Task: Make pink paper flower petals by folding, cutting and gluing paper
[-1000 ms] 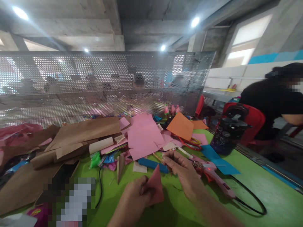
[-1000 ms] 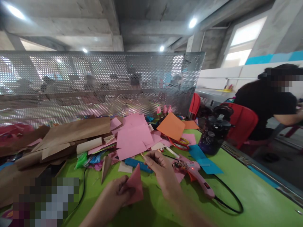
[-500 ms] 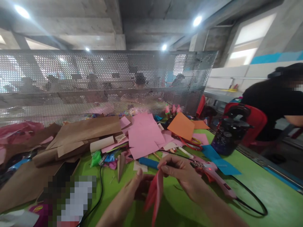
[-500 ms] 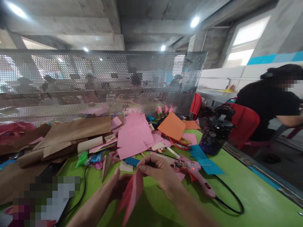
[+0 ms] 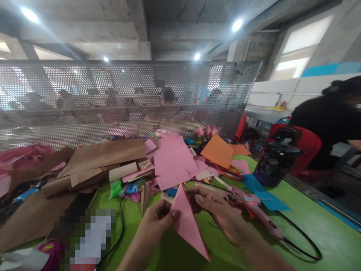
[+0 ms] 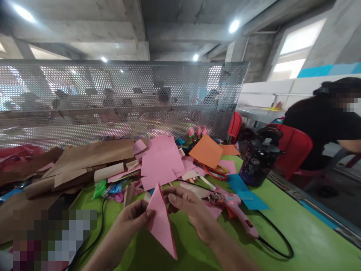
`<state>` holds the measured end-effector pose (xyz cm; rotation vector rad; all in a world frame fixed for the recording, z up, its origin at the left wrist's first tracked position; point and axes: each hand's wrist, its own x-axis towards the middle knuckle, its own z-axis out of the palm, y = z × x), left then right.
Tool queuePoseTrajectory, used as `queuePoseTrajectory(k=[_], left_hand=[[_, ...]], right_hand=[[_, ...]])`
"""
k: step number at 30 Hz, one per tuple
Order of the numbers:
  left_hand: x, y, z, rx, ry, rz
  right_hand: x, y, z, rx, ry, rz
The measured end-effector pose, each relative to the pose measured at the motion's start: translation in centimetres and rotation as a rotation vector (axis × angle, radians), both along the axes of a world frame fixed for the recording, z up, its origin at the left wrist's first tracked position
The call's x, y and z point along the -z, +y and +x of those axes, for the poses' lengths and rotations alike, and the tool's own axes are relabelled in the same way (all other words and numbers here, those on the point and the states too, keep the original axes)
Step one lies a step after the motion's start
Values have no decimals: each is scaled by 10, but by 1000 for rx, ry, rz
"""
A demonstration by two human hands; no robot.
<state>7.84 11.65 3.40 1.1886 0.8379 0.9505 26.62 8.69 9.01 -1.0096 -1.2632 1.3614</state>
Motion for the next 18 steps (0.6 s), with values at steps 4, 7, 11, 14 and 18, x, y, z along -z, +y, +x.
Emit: queuePoseTrajectory(k=[4, 7, 11, 14, 18], left_hand=[[0, 4, -2, -98, 94, 107], [-3, 3, -3, -74, 104, 152], [-3, 4, -4, -58, 30, 138], [-2, 5, -5, -103, 5, 112], [-5, 5, -4, -100, 13, 100]], right_hand=[[8, 4, -3, -59, -138, -29], [15, 8, -3, 7, -191, -18], [16, 11, 0, 131, -130, 1], [14, 10, 1, 119, -92, -8], [12, 9, 0, 107, -74, -25]])
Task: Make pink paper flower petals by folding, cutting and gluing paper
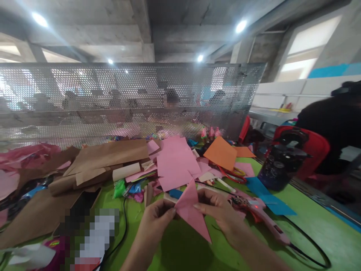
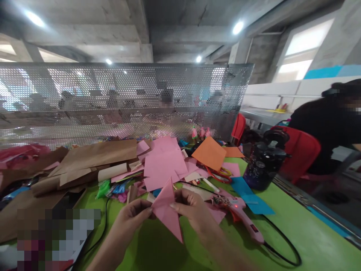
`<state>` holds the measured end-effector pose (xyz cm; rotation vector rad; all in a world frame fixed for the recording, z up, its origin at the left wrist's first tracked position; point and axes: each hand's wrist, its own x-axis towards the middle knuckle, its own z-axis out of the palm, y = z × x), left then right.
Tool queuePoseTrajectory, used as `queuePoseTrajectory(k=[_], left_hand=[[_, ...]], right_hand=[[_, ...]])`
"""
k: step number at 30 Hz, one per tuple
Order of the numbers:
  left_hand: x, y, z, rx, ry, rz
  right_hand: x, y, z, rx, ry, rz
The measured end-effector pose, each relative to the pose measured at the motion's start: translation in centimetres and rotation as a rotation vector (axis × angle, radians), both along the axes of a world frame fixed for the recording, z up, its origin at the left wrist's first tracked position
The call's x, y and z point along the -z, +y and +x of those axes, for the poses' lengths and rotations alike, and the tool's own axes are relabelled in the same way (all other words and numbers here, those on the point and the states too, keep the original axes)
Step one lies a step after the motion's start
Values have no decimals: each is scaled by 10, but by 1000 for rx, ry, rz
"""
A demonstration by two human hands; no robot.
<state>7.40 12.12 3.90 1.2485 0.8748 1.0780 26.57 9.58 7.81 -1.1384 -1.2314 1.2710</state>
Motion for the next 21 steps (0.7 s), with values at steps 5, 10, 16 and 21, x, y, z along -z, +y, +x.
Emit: queuePoseTrajectory(k=[5, 10, 16, 21], left_hand=[[-6, -4, 2, 31, 38, 30], [-10, -6, 3, 4, 36, 37], [-13, -6, 2, -22, 23, -12], [-14, -8, 0, -14, -11, -103]], right_hand=[[0, 0, 0, 46, 46, 11], [-5, -2, -4, 22, 47, -23], [-5, -2, -6, 1, 17, 16], [-3, -2, -6, 68, 0, 6]])
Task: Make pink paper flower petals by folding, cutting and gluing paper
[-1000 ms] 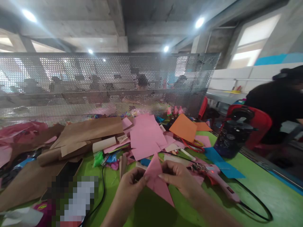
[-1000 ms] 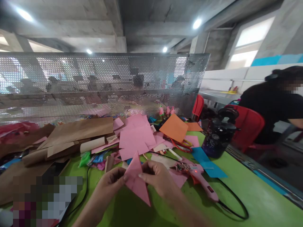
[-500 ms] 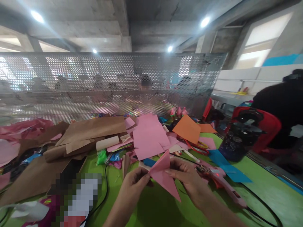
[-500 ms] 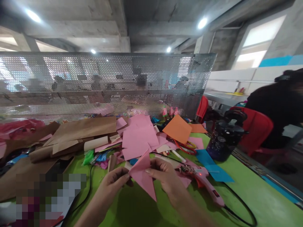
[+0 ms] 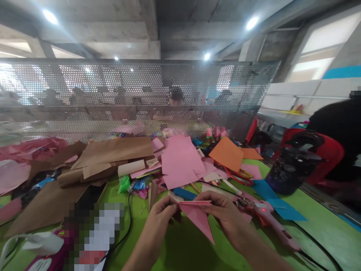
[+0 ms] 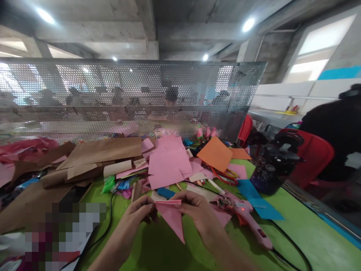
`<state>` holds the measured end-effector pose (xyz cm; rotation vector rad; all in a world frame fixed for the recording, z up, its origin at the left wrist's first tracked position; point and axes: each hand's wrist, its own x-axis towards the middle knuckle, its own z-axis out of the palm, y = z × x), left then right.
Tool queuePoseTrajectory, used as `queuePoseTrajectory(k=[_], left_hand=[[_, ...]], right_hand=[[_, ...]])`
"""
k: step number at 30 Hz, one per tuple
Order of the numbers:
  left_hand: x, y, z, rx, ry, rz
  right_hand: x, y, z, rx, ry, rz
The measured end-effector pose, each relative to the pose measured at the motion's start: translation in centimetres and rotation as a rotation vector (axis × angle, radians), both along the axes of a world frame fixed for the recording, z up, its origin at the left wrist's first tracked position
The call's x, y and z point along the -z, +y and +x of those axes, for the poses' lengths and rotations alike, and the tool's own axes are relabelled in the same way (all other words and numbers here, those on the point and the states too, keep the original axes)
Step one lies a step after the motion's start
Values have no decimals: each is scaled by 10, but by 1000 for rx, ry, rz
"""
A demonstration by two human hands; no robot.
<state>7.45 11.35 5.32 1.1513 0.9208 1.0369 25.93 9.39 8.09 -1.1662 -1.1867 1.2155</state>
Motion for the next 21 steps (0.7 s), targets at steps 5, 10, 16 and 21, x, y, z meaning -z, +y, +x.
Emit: queuePoseTrajectory(k=[5, 10, 16, 21], left_hand=[[1, -2, 0, 14, -48, -48], [1, -5, 0, 66, -82, -105], [4, -6, 1, 137, -268, -206], [6, -6, 2, 171, -333, -252]], right_hand=[[-2, -2, -1, -18, -38, 7], [1, 0, 2, -17, -61, 45], [7, 3, 3, -1, -145, 81], [10, 3, 3, -13, -247, 184]])
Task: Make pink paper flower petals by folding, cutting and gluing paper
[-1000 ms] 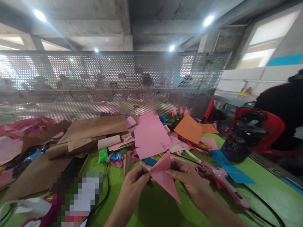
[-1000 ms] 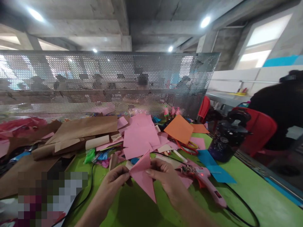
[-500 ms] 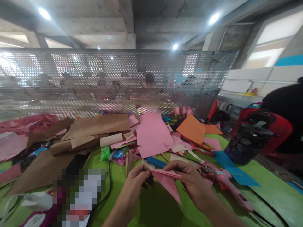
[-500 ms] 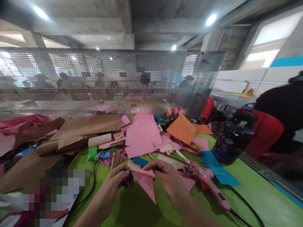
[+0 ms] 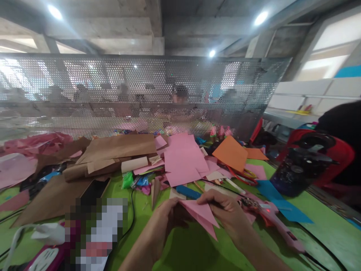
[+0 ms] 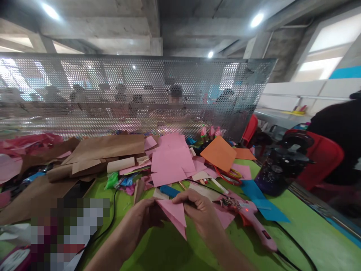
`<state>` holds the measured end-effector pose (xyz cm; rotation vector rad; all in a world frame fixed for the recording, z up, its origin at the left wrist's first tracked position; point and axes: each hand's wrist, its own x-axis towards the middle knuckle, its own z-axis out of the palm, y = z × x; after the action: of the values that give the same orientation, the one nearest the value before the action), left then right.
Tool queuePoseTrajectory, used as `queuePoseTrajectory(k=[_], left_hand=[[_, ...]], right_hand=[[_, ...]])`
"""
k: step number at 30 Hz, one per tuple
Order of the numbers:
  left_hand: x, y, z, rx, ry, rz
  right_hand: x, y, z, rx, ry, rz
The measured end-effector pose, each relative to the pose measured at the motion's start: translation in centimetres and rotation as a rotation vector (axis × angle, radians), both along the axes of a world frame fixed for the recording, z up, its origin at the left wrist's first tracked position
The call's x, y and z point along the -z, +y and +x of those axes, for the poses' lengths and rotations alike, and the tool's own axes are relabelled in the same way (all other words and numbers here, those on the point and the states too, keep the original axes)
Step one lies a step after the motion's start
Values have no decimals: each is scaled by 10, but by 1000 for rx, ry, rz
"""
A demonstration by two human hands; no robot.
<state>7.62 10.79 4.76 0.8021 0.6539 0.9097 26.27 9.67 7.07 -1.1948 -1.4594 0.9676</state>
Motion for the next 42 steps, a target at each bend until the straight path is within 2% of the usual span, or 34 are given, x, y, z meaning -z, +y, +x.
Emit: queuePoseTrajectory(k=[5, 9, 12, 16, 21, 27, 32, 36, 38, 40, 42], left_hand=[[-4, 0, -1, -62, 100, 20], [-4, 1, -1, -45, 145, 50], [0, 3, -1, -46, 171, 88], [1, 5, -1, -89, 209, 126], [-1, 6, -1, -227, 250, 125], [1, 7, 0, -315, 244, 154], [0, 9, -2, -236, 341, 185], [-7, 5, -4, -241, 575, 518], [-7, 2, -4, -192, 673, 641], [-3, 1, -2, -110, 708, 644], [2, 1, 1, -61, 632, 548]], right_hand=[[-1, -2, 0, -24, -121, 117], [-3, -4, -1, -47, -173, 222], [-3, -4, -2, -59, -175, 238], [-2, -4, -2, -63, -127, 130], [-8, -8, -5, -107, 96, -118], [2, -5, -10, -134, 79, -195], [10, 1, -4, -81, -4, -162], [6, 0, -1, -89, -30, -187], [4, -2, -3, -110, -48, -208], [3, -3, -4, -134, -53, -209], [2, -4, -5, -134, -11, -195]])
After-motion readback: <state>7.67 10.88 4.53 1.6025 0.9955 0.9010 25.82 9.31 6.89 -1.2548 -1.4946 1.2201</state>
